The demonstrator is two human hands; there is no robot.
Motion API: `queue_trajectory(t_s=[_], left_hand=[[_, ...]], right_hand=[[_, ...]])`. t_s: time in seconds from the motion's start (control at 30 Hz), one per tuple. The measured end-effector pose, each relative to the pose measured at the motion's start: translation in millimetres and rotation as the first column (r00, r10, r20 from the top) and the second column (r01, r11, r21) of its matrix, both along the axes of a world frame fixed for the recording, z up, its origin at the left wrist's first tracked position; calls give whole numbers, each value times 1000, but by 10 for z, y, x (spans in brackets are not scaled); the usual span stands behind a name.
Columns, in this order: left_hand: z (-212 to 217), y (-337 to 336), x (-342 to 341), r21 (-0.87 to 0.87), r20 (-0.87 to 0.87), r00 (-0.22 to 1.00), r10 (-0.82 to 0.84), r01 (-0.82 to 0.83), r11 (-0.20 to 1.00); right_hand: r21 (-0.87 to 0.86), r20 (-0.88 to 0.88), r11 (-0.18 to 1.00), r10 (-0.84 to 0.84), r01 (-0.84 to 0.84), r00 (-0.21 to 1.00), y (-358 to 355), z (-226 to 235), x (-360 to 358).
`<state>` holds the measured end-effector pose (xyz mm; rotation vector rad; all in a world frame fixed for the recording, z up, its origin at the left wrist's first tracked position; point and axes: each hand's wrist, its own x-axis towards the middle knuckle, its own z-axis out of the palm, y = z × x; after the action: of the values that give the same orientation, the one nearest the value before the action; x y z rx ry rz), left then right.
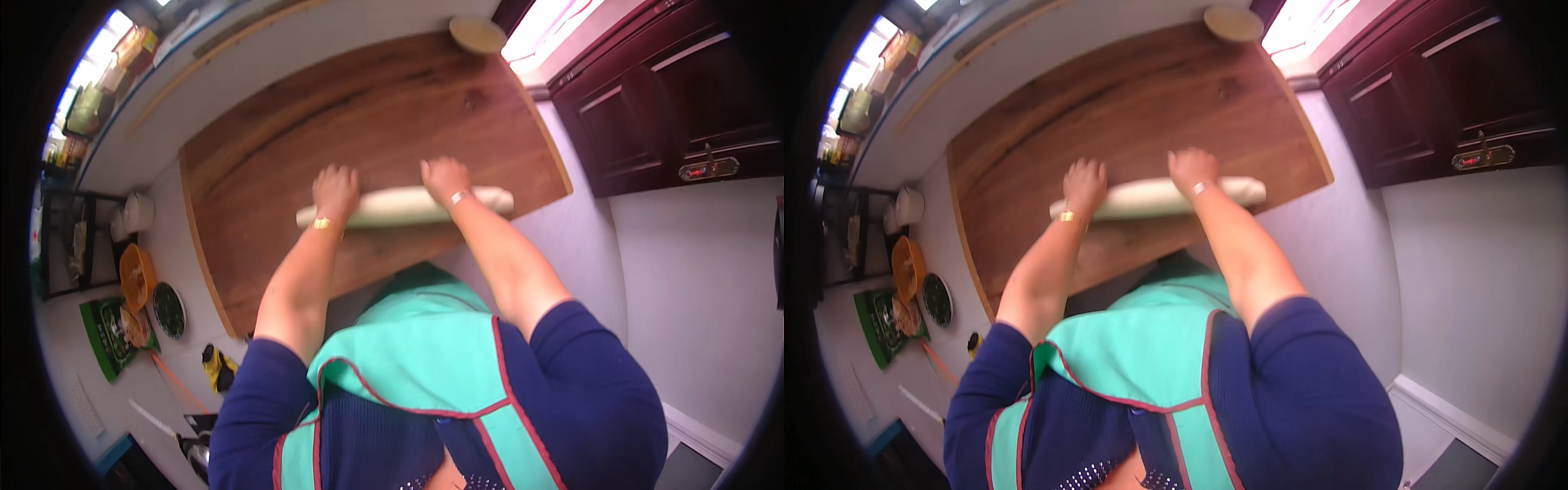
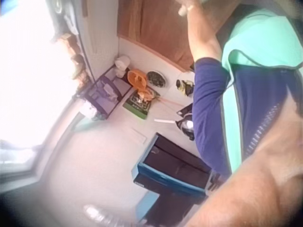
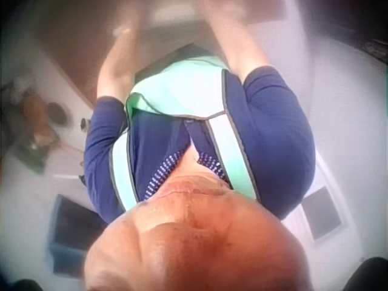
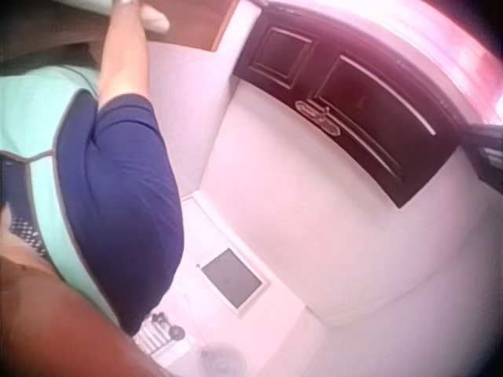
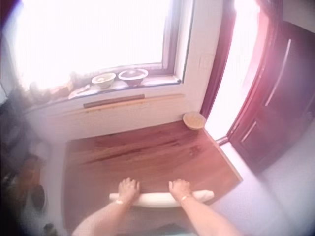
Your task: The person uses a wooden rolling pin to flatten and roll out a piece of dough on a wooden board, repeatedly rolling it around the pin and unfolding it to achieve a large circular shape.
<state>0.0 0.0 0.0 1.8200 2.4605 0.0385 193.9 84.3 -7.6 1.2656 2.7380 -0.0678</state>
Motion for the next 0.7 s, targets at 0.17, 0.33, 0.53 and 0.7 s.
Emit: queue_trajectory(t_s=[0.17,0.33,0.53,0.7], left_hand=[[-291,-495,591,645,-94,980,-174,193,739],[-344,16,343,153,194,967,-164,136,979],[-384,369,203,641,-60,985,-163,164,749],[-305,1055,-186,312,210,968,-137,66,948]], right_hand=[[237,-535,968,65,77,842,-1062,-291,-14],[158,-322,984,130,-82,938,-228,-344,-336],[364,-585,923,120,128,802,-193,-217,-475],[-141,-227,990,-54,22,972,880,-308,-903]])
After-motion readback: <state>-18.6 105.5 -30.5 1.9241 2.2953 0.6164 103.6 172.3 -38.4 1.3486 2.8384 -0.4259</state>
